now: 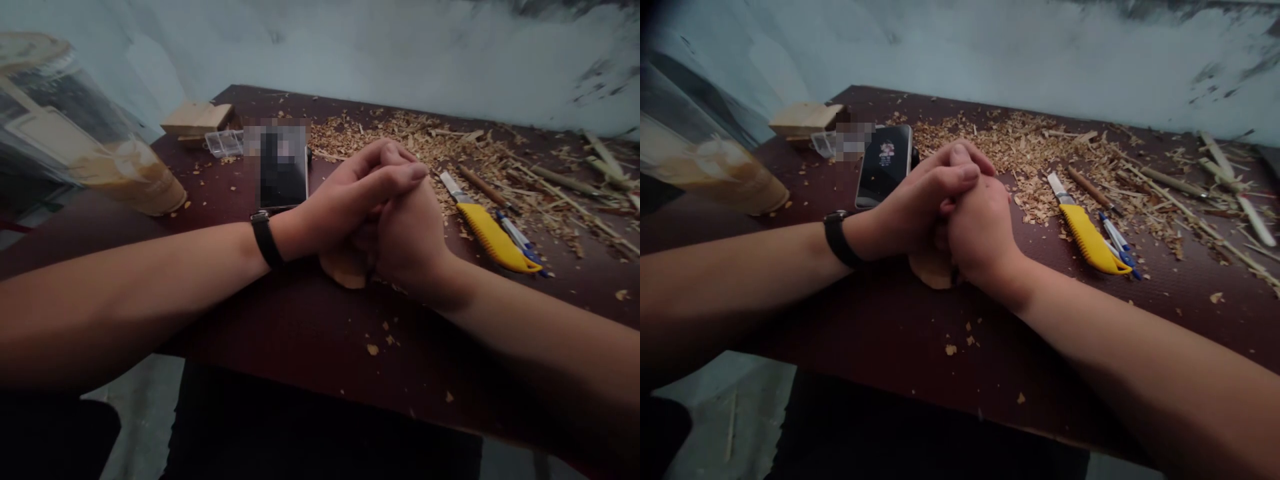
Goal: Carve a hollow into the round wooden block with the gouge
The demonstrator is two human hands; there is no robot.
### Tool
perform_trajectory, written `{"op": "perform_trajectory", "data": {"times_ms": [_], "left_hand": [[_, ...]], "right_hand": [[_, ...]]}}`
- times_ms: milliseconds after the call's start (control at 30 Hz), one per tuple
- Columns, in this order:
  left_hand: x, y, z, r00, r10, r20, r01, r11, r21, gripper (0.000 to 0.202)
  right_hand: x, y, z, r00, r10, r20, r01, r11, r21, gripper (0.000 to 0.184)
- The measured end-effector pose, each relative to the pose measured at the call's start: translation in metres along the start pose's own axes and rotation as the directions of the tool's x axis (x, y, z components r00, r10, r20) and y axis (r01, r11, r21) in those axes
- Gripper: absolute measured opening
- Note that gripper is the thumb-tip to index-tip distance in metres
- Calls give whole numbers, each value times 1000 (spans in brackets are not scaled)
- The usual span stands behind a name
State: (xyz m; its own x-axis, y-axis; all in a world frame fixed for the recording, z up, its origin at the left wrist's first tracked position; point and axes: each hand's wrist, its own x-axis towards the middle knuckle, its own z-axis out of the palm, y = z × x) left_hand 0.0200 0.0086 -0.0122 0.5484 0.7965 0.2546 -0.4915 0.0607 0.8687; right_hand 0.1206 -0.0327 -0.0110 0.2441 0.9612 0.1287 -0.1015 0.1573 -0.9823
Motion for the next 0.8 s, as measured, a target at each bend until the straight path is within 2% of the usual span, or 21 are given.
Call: {"op": "perform_trajectory", "data": {"times_ms": [67,133,300,467,567,700,800], "left_hand": [[1,1,0,995,-85,48,88,995,-48,28],[2,3,0,989,-121,84,129,987,-100,26],[2,6,1,984,-147,96,162,972,-172,29],[-1,9,2,980,-165,110,185,959,-216,29],[0,7,3,984,-151,94,169,960,-222,38],[4,1,4,996,-66,61,78,974,-214,40],[4,2,4,995,-84,48,90,988,-129,38]], "right_hand": [[4,-1,1,996,85,13,-86,993,77,62],[7,-3,2,990,142,24,-144,979,145,64],[8,-10,3,989,128,74,-142,962,234,67],[10,-15,5,991,94,91,-116,953,280,60],[11,-16,4,986,88,144,-125,954,272,58],[9,-14,4,989,69,130,-100,961,256,67],[7,-15,6,991,33,126,-50,989,137,62]]}}
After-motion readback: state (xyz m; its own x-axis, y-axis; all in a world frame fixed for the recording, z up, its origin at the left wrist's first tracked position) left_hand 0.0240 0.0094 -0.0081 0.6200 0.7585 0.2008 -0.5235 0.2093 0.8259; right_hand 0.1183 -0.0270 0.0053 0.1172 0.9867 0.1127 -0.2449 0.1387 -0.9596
